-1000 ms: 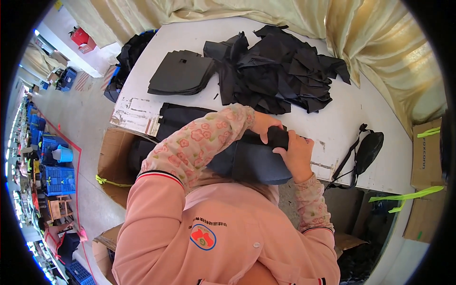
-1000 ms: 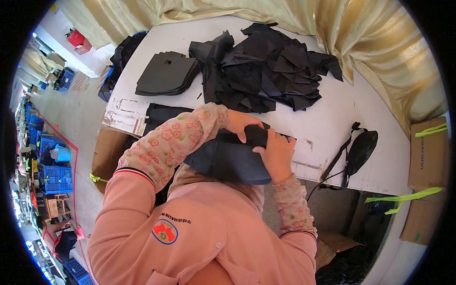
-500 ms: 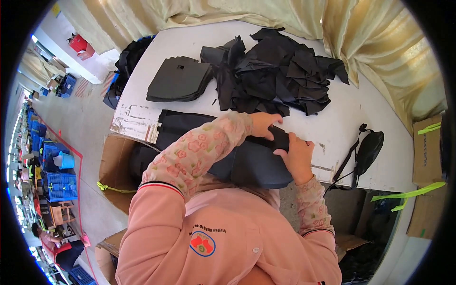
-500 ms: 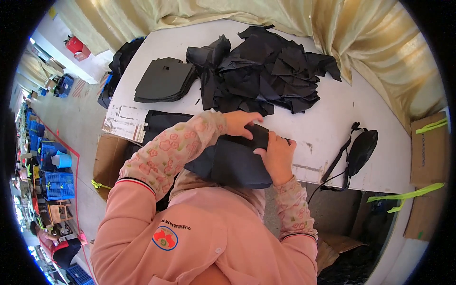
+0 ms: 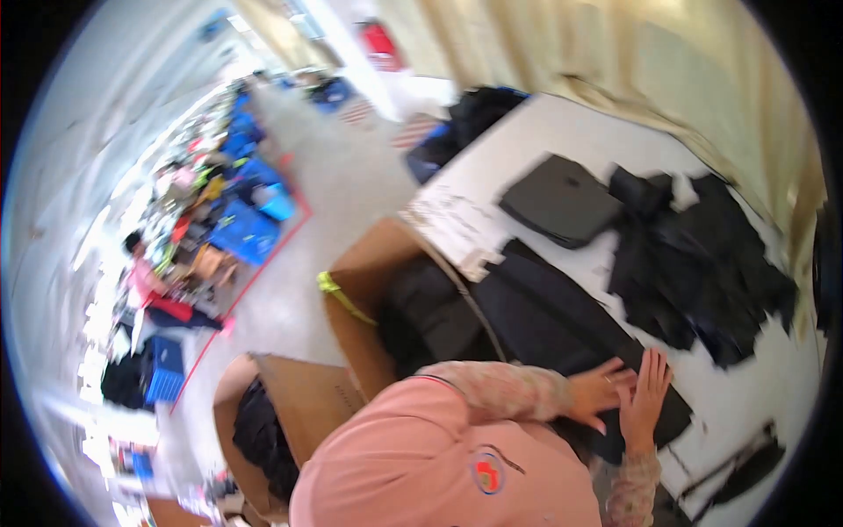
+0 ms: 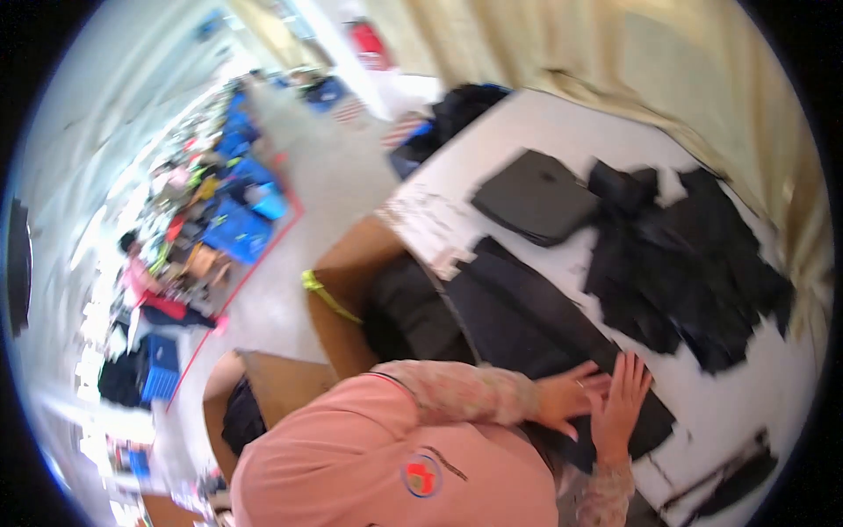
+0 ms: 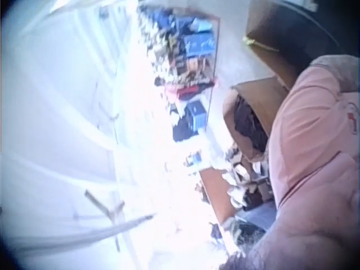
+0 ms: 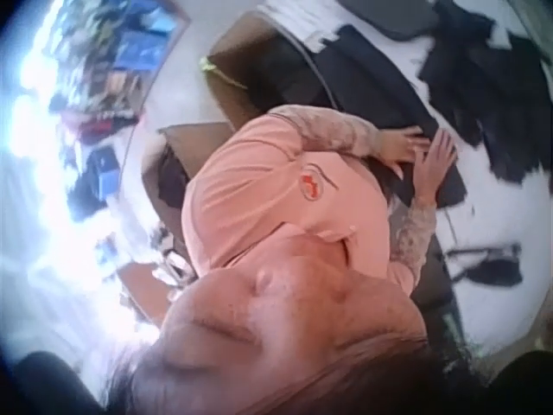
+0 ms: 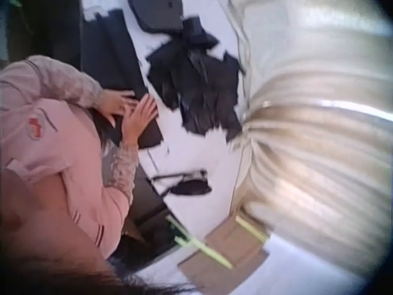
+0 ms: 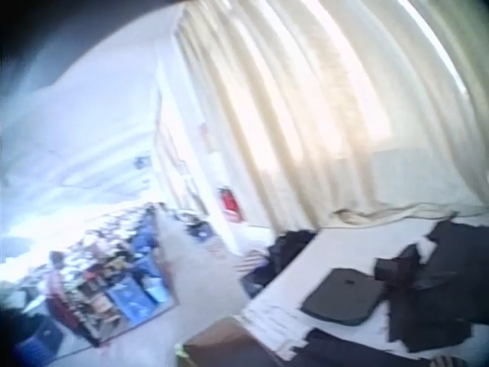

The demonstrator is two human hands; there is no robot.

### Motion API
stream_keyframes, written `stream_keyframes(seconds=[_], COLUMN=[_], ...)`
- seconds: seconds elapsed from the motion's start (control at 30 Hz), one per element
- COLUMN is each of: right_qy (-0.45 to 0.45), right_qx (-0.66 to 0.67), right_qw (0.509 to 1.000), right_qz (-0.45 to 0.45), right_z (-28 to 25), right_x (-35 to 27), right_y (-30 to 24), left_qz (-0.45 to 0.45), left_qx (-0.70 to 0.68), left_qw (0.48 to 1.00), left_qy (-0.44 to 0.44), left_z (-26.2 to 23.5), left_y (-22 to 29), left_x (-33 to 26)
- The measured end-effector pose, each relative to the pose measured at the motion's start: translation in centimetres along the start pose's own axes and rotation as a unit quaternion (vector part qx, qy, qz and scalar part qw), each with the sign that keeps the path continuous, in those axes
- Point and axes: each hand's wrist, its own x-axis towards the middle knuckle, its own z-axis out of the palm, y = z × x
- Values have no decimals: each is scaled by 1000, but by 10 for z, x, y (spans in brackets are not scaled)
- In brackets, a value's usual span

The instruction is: The recorder is sorting and organizing black fabric pieces on a workstation in a garment factory.

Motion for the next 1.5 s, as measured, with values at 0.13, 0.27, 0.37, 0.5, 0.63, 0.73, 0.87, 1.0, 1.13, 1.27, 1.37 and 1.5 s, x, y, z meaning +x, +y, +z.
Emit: stream_keyframes(seconds=[0.13, 0.27, 0.37, 0.5, 0.63, 0.73, 0.87, 1.0, 1.13, 1.27, 1.37, 1.5], right_qy=[-77, -86, -81, -84, -72, -68, -60, -57, -50, -57, -53, -49], right_qx=[-27, -25, -15, -16, -3, -1, 3, 5, -4, -7, -5, 2], right_qw=[997, 996, 997, 996, 997, 998, 998, 998, 999, 998, 999, 999], right_qz=[-11, -13, -7, -5, -1, 3, 2, 0, -7, -7, 0, 6], right_z=[26, 28, 27, 30, 31, 33, 35, 35, 37, 38, 40, 38], right_x=[-4, 4, 7, 6, 6, 4, 2, 4, 0, 2, 1, 4], right_y=[12, 8, 6, 7, 7, 10, 15, 13, 20, 19, 21, 17], left_qz=[-3, -25, -32, -20, -19, -16, -11, -2, -11, 3, -1, -6], left_qx=[10, -10, -47, -22, -29, -27, -5, 1, -34, 9, -11, -37], left_qw=[1000, 1000, 998, 999, 999, 999, 999, 998, 998, 998, 999, 999], left_qy=[27, 15, 7, 23, 31, 28, 40, 58, 44, 60, 44, 35], left_z=[19, 12, 12, 15, 15, 14, 16, 18, 21, 18, 17, 10], left_y=[-7, -10, -12, -13, -12, -12, -13, -14, -14, -15, -16, -14], left_x=[-10, -13, -12, -14, -15, -13, -13, -14, -11, -13, -13, -12])
